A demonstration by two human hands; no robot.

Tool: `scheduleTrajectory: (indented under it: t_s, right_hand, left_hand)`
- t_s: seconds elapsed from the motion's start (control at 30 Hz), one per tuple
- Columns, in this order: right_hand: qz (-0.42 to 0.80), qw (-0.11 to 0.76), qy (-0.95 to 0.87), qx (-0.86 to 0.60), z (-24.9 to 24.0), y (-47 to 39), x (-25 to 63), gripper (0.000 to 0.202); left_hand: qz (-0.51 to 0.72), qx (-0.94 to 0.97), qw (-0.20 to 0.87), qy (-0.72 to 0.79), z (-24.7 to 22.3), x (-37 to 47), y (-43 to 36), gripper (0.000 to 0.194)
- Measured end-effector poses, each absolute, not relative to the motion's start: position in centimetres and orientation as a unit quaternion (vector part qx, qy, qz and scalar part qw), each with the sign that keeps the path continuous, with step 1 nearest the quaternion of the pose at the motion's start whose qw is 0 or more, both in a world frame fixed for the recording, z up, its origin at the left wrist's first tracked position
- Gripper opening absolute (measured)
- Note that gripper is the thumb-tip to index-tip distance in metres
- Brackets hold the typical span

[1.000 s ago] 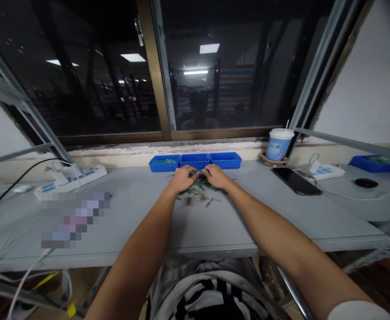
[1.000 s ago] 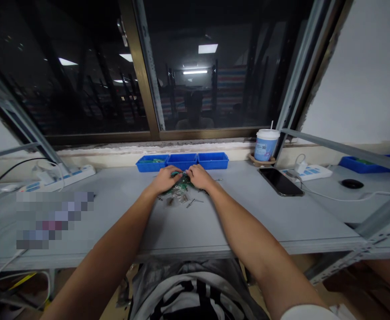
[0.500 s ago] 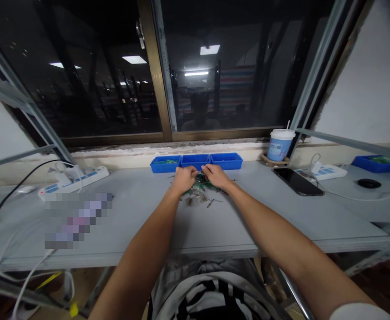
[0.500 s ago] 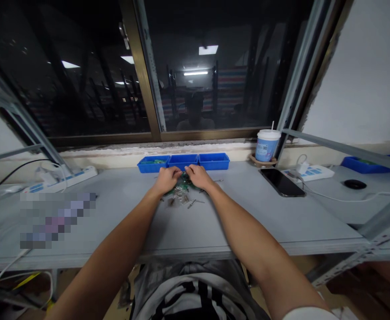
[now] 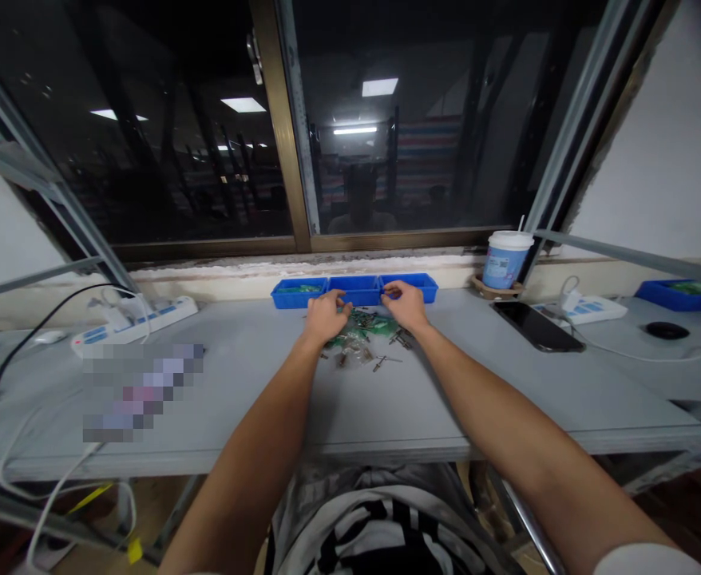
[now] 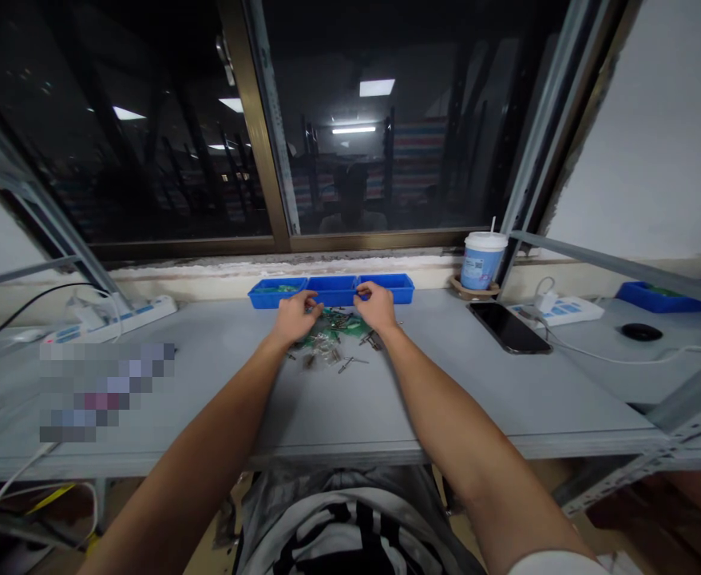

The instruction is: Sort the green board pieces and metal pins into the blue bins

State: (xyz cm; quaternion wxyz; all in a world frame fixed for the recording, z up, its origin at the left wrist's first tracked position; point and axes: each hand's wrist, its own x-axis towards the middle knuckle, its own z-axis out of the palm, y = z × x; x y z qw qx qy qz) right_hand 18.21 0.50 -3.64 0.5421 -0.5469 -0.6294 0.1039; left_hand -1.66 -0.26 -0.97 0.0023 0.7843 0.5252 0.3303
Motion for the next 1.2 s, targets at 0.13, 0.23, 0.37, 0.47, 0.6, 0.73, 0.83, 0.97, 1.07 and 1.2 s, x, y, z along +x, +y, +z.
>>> scheduleTrajectory:
  t_s: [0.13, 0.23, 0.37, 0.47, 0.6, 0.73, 0.83, 0.97, 1.07, 1.2]
  right_hand:
    - [-0.020, 0.445, -0.634, -0.632, -4.2, 0.6, 19.8, 0.049]
    - [-0.029, 0.408, -0.622, -0.668, -4.5, 0.6, 20.3, 0.059]
    - [-0.032, 0.379, -0.624, -0.683, -4.8, 0.8, 20.4, 0.062]
    - [-0.021, 0.353, -0.625, -0.696, -4.9, 0.9, 20.5, 0.065]
    - [-0.010, 0.336, -0.632, -0.698, -5.0, 1.0, 20.4, 0.070]
    - [-0.020, 0.356, -0.667, -0.654, -4.6, 0.9, 19.7, 0.062]
    - [-0.001, 0.358, -0.717, -0.598, -4.2, 0.8, 18.7, 0.038]
    - [0.051, 0.316, -0.790, -0.524, -4.2, 0.6, 17.4, 0.020]
    - [0.059, 0.276, -0.824, -0.491, -4.5, 0.6, 16.9, 0.016]
    - [0.047, 0.241, -0.850, -0.467, -4.9, 0.8, 16.7, 0.010]
  left_hand:
    - [0.332, 0.771, 0.007, 0.543, -0.9, -2.1, 0.0, 0.031]
    - [0.308, 0.781, 0.012, 0.543, -1.1, -2.1, 0.1, 0.031]
    - [0.270, 0.794, 0.019, 0.544, -1.4, -2.1, 0.1, 0.035]
    - [0.248, 0.800, 0.028, 0.545, -1.5, -2.1, 0.0, 0.036]
    - [0.227, 0.807, 0.039, 0.543, -1.6, -2.2, 0.0, 0.038]
    - [0.228, 0.807, 0.040, 0.544, -1.9, -2.2, 0.4, 0.043]
    - [0.224, 0.807, 0.038, 0.545, -2.2, -2.1, 0.6, 0.042]
    - [0.215, 0.814, 0.040, 0.538, -2.3, -1.9, 0.6, 0.041]
    - [0.213, 0.816, 0.039, 0.536, -2.4, -1.8, 0.5, 0.039]
    - [0.199, 0.822, 0.034, 0.532, -2.4, -1.6, 0.2, 0.035]
